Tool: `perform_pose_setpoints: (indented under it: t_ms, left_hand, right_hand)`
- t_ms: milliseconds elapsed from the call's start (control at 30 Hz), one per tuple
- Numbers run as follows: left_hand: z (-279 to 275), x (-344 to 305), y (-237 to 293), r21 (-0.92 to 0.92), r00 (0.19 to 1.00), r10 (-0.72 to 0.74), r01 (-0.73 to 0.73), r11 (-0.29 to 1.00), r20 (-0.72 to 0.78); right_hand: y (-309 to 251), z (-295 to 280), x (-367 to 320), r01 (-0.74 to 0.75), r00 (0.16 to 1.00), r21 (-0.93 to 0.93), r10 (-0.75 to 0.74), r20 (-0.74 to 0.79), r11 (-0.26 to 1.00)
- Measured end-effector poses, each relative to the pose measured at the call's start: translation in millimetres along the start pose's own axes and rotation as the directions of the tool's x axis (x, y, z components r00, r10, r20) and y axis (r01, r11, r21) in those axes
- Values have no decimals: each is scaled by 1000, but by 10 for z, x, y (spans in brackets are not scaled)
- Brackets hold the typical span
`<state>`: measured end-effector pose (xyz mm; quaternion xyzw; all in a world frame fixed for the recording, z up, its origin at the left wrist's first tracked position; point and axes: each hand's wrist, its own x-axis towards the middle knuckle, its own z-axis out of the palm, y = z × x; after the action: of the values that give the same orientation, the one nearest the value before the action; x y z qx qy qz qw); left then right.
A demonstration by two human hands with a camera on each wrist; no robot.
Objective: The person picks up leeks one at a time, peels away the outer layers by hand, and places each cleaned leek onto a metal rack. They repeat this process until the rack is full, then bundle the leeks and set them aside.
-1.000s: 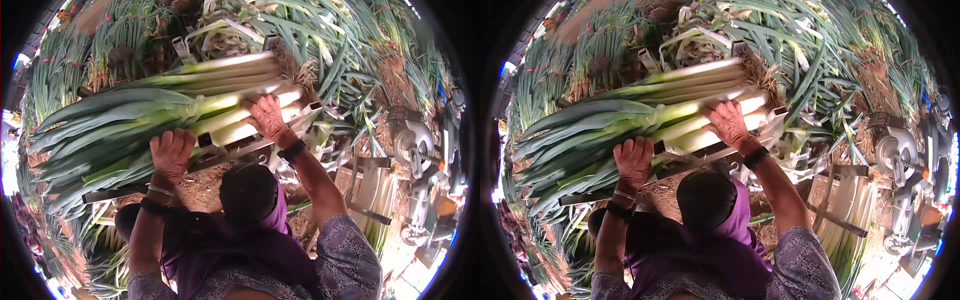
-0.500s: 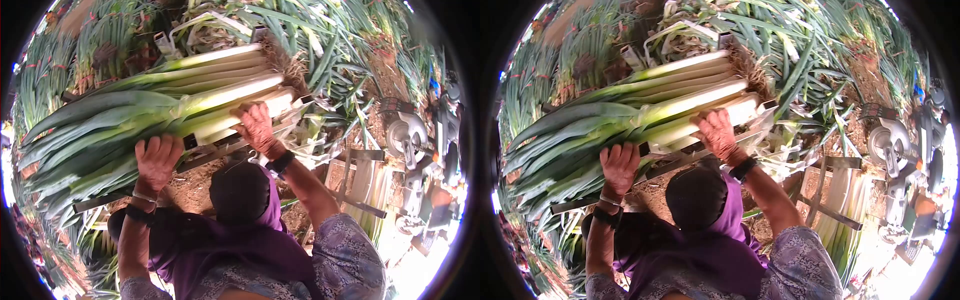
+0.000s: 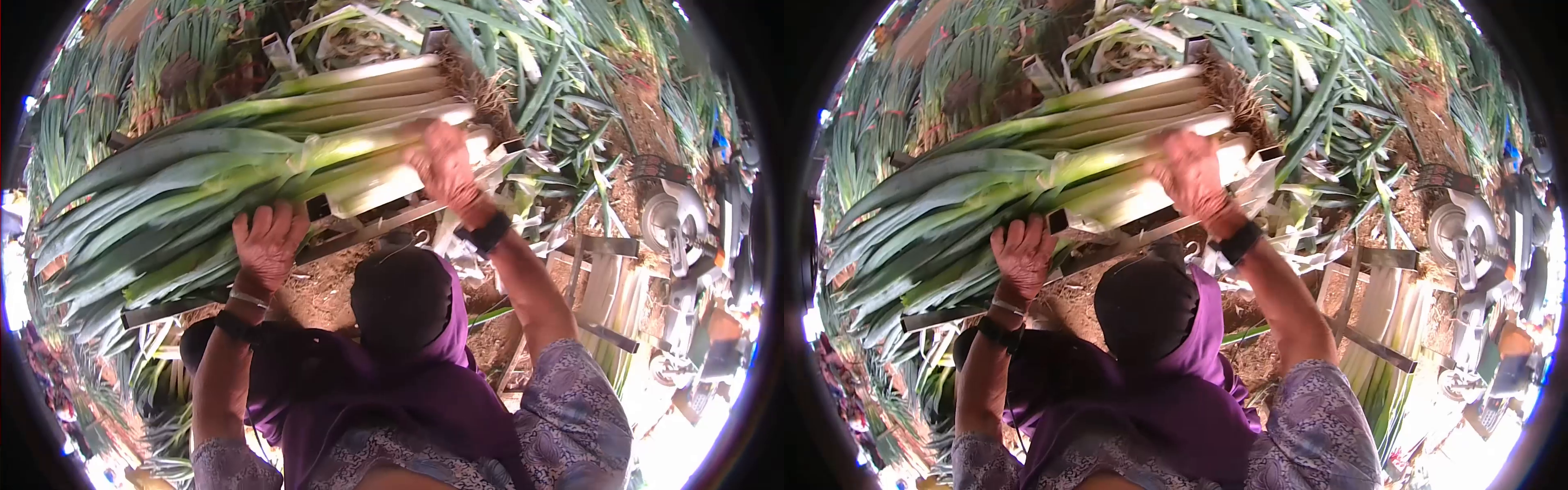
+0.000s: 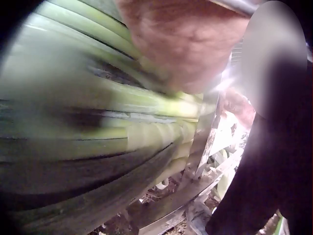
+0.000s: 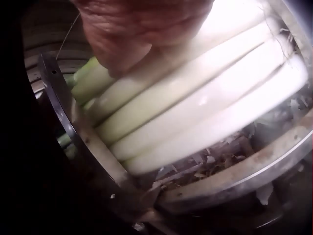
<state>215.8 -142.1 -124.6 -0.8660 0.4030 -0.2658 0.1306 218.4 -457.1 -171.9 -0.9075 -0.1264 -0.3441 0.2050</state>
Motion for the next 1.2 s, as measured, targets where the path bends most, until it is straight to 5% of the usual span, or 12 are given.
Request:
perform_pose_setpoints:
  t_ms: [67,133,233,267,433,633,733,800,900,1000,1033,1200]
  left_hand:
    - [17,9,14,5,999,-5,6,1000,-48]
    - [25,21,24,-6,998,-11,10,1000,-70]
    - [40,-8,39,-54,998,-7,4,999,-61]
    - [84,-56,36,-74,998,5,-10,997,-66]
    - [146,-45,59,-35,995,-14,10,999,-100]
    - [129,-49,77,-53,994,-29,23,998,-110]
    - [87,-30,89,-24,997,-39,38,999,-61]
    - [37,-17,116,-84,996,-52,46,995,-68]
    - [-7,-22,95,-105,998,-61,63,992,21]
    - [-108,89,66,-34,989,1,-6,999,-146]
    - [-201,180,39,-40,999,-26,28,999,31]
    - [-335,549,-155,-193,947,-130,192,962,294]
  right_hand:
    - [106,-58,328,-201,980,-64,201,-8,977]
    - [168,-31,575,-232,971,-2,232,-66,973]
    - [288,399,252,-109,994,-252,97,-60,962]
    - [287,405,183,-190,978,-207,203,43,960]
    - [276,351,215,-204,969,-149,221,107,968]
    - [283,324,185,4,996,-99,5,90,995]
    - [74,212,92,-37,971,-44,47,233,998]
    - [-62,192,6,-77,994,-7,77,77,997]
    - [-41,160,41,-119,958,-83,136,254,989]
    - [-34,152,62,-150,945,-60,161,283,987]
    - [-33,155,52,-150,948,-63,161,274,987]
    - [-35,158,63,-121,949,-55,132,286,991]
